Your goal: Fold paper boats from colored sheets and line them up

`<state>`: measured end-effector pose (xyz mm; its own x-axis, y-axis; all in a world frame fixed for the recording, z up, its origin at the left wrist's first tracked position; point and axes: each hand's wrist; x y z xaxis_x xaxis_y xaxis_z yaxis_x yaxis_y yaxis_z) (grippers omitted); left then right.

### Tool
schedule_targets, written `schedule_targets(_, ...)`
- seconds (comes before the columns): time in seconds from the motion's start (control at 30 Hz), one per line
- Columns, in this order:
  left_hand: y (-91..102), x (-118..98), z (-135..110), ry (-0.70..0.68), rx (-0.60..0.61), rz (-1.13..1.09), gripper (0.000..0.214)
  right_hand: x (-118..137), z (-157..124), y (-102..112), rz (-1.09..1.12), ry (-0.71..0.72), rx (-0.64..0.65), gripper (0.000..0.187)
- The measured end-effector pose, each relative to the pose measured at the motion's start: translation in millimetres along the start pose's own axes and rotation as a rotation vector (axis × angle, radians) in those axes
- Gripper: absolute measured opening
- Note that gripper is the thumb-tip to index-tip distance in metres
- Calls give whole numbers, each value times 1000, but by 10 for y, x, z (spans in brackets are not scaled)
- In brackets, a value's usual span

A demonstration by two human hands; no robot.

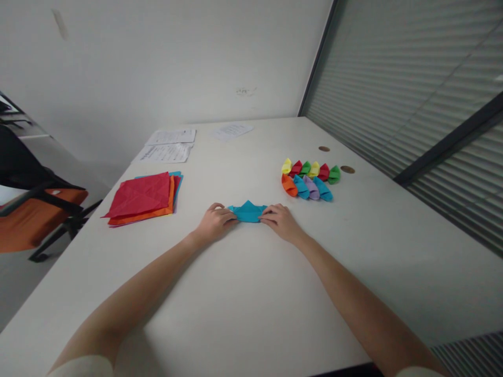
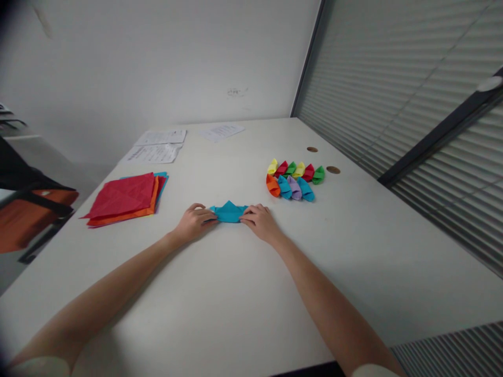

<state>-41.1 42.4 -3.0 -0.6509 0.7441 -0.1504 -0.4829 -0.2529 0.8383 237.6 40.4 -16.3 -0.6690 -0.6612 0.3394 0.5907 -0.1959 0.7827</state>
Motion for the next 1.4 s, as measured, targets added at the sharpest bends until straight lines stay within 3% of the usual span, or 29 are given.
schedule_targets(0.3,-49,37,-14,0,-150,-132,21,-33,10,-17,110,-53,-57,16)
schedule_targets(0.67,-71,8,-2,81,-131,-175,17,-29,2,-42,133,-68,-64,19)
schedule_targets(0.77,-52,-41,18,159,-101,-191,12,-17,7,-39,121,-80,-55,19)
schedule_targets(1.0,-78,-153,87,521,-80,-369,11,75,35,-47,66,-241,-59,19)
schedule_targets(1.13,-92,-150,102,607,-65,-450,14,90,42,-76,54,-306,-70,18)
schedule_targets(1.2,-82,-141,100,569,-61,-424,13,98,43,-75,52,-320,-73,19)
schedule_targets(1.3,-50,-141,88,377,-60,-316,9,132,42,-45,20,-289,-61,17)
schedule_targets(1.4,-18,-161,77,169,-33,-196,27,177,36,-5,-54,-196,-34,22)
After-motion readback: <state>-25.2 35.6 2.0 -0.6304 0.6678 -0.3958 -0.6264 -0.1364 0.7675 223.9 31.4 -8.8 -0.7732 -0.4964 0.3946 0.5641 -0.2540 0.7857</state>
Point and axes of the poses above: each hand's wrist, its own z-axis towards the middle knuckle, its own y-axis out of the back of the hand, x = y × z, and after that the axes turned 8 degrees about -x, right-handed
